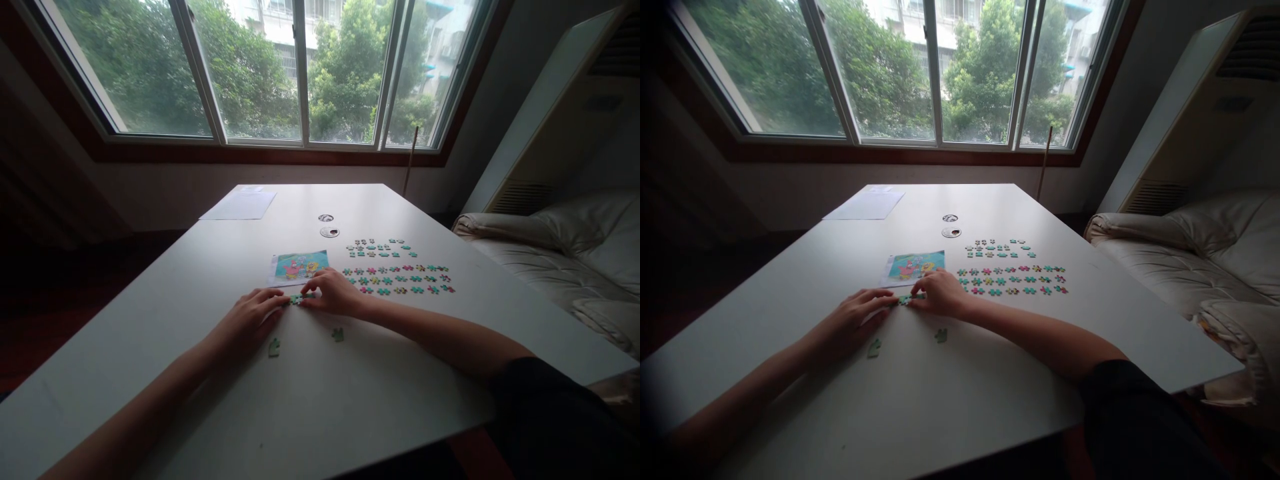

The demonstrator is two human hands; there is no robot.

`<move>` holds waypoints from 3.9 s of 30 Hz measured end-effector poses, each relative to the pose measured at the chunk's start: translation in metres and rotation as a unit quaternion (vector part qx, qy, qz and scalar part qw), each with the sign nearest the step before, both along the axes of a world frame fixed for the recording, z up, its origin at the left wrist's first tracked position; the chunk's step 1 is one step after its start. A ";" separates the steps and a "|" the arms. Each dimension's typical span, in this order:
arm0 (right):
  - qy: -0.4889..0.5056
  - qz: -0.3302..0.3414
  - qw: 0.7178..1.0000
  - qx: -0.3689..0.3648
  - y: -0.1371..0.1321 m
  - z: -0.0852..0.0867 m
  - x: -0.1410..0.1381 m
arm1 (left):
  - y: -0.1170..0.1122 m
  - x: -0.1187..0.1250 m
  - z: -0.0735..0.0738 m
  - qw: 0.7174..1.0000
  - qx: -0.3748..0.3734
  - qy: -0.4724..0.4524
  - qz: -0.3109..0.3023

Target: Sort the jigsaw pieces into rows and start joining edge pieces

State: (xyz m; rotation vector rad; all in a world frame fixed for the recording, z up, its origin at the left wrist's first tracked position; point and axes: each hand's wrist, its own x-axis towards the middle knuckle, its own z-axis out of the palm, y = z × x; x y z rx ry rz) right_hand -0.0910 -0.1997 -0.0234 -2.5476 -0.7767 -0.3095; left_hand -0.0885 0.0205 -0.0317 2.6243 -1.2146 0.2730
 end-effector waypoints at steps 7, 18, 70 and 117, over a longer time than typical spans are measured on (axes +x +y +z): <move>-0.010 0.009 1.000 -0.022 0.000 0.005 -0.001 | -0.004 -0.005 0.001 1.000 0.013 -0.013 -0.017; -0.007 0.009 1.000 -0.023 -0.011 0.012 -0.003 | -0.005 -0.005 0.002 1.000 0.014 0.004 -0.015; -0.029 0.052 0.998 0.004 -0.010 -0.004 -0.002 | -0.005 -0.002 0.004 0.999 0.046 -0.008 0.003; -0.009 -0.038 0.999 -0.011 -0.037 0.012 -0.010 | 0.027 0.021 0.007 1.000 0.011 0.004 -0.025</move>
